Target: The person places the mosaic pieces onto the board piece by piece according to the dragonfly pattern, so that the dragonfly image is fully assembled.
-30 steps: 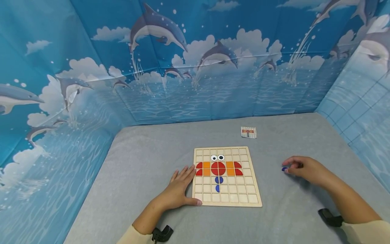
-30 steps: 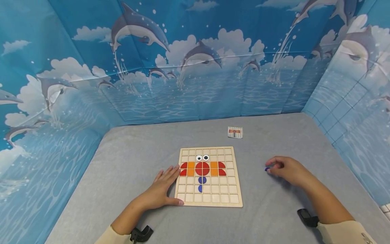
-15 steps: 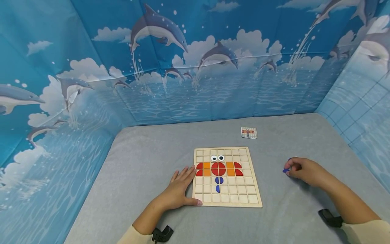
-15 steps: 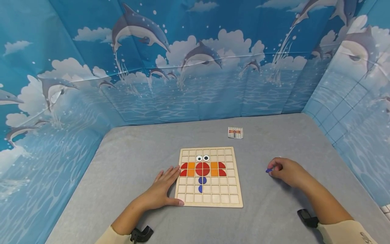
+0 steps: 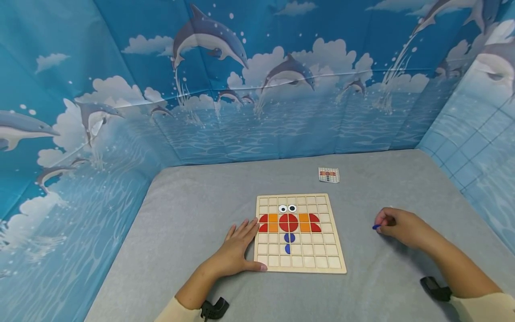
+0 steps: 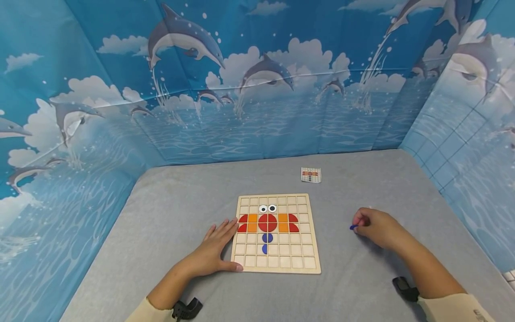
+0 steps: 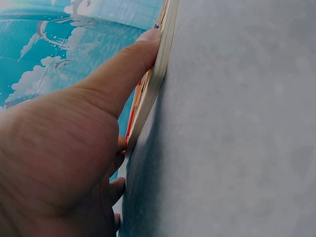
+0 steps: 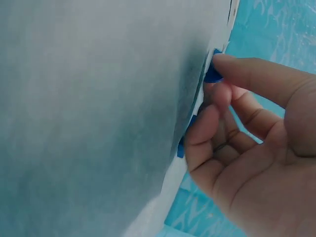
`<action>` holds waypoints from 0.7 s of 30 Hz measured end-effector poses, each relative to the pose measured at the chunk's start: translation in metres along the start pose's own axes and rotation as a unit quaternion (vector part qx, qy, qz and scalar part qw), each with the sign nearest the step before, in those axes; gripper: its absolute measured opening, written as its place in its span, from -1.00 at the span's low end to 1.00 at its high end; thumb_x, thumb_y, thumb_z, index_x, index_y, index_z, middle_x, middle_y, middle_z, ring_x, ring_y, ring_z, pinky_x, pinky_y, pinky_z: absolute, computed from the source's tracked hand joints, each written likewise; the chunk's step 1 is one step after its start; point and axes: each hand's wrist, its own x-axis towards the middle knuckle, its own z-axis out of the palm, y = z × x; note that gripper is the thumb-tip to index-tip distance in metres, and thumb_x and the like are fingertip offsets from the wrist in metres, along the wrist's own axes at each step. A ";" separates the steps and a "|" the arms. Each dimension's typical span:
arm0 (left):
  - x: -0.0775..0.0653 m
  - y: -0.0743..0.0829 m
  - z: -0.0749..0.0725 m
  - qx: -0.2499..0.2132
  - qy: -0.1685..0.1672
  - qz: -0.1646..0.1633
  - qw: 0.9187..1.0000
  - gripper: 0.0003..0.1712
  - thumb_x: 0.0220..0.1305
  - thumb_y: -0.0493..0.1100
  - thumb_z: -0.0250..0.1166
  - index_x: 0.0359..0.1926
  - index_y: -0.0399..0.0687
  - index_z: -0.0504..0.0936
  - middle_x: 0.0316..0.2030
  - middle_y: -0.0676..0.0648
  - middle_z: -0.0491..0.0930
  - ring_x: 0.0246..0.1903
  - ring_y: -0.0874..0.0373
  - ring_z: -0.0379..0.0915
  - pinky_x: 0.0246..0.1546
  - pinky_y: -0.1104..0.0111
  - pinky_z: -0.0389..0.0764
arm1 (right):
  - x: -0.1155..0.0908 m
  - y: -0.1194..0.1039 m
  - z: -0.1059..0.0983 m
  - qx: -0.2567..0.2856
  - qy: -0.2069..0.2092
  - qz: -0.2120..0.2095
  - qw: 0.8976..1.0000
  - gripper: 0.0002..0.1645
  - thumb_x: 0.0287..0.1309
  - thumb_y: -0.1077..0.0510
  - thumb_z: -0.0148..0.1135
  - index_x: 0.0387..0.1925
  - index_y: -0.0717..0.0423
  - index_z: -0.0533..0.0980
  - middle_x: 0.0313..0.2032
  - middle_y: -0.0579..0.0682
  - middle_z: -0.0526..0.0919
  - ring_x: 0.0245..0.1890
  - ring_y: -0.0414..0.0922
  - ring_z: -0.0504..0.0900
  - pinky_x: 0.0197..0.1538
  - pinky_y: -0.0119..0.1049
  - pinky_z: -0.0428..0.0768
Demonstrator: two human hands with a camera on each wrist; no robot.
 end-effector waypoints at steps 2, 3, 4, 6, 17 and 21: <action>0.000 0.000 0.000 0.002 0.000 0.001 1.000 0.38 -0.04 0.48 0.45 0.63 0.06 -0.02 0.64 0.10 -0.12 0.64 -0.01 -0.29 0.57 -0.15 -0.29 | 0.001 -0.004 0.001 -0.003 0.006 -0.008 1.000 -0.92 0.22 0.22 0.32 -0.28 0.05 0.55 -0.37 -0.09 0.55 -0.38 -0.26 0.43 -0.36 -0.39 0.39; 0.000 0.000 0.000 0.002 0.000 0.001 1.000 0.38 -0.04 0.48 0.45 0.63 0.06 -0.02 0.64 0.10 -0.12 0.64 -0.01 -0.29 0.57 -0.16 -0.29 | 0.001 -0.006 0.002 -0.005 0.008 -0.009 1.000 -0.93 0.23 0.22 0.31 -0.27 0.04 0.56 -0.36 -0.10 0.56 -0.37 -0.25 0.44 -0.35 -0.39 0.40; 0.000 0.000 0.000 0.002 0.000 0.001 1.000 0.38 -0.04 0.48 0.45 0.63 0.06 -0.02 0.64 0.10 -0.12 0.64 -0.01 -0.29 0.57 -0.16 -0.29 | 0.001 -0.009 0.003 -0.007 0.011 -0.011 1.000 -0.93 0.24 0.22 0.31 -0.25 0.04 0.58 -0.35 -0.11 0.56 -0.35 -0.24 0.45 -0.33 -0.39 0.42; 0.000 0.000 0.000 0.002 0.000 0.001 1.000 0.37 -0.03 0.48 0.45 0.63 0.05 -0.02 0.64 0.10 -0.12 0.64 -0.01 -0.28 0.57 -0.16 -0.29 | 0.002 -0.015 0.006 -0.012 0.014 -0.018 1.000 -0.91 0.24 0.22 0.30 -0.20 0.05 0.62 -0.33 -0.11 0.58 -0.32 -0.23 0.47 -0.30 -0.38 0.45; 0.000 0.000 0.000 0.003 0.001 0.002 1.000 0.37 -0.03 0.48 0.45 0.62 0.05 -0.01 0.64 0.09 -0.12 0.63 -0.02 -0.27 0.57 -0.16 -0.28 | 0.002 -0.061 0.029 -0.003 0.027 -0.064 0.998 -0.85 0.26 0.27 0.29 -0.19 0.01 0.68 -0.33 -0.14 0.59 -0.34 -0.27 0.45 -0.31 -0.41 0.49; 0.000 -0.001 0.000 0.005 0.002 0.002 1.000 0.37 -0.04 0.48 0.45 0.63 0.05 -0.01 0.64 0.09 -0.12 0.63 -0.01 -0.28 0.57 -0.16 -0.28 | 0.005 -0.075 0.037 0.048 0.004 -0.060 0.997 -0.88 0.27 0.26 0.26 -0.20 0.01 0.64 -0.33 -0.12 0.60 -0.33 -0.25 0.48 -0.29 -0.43 0.51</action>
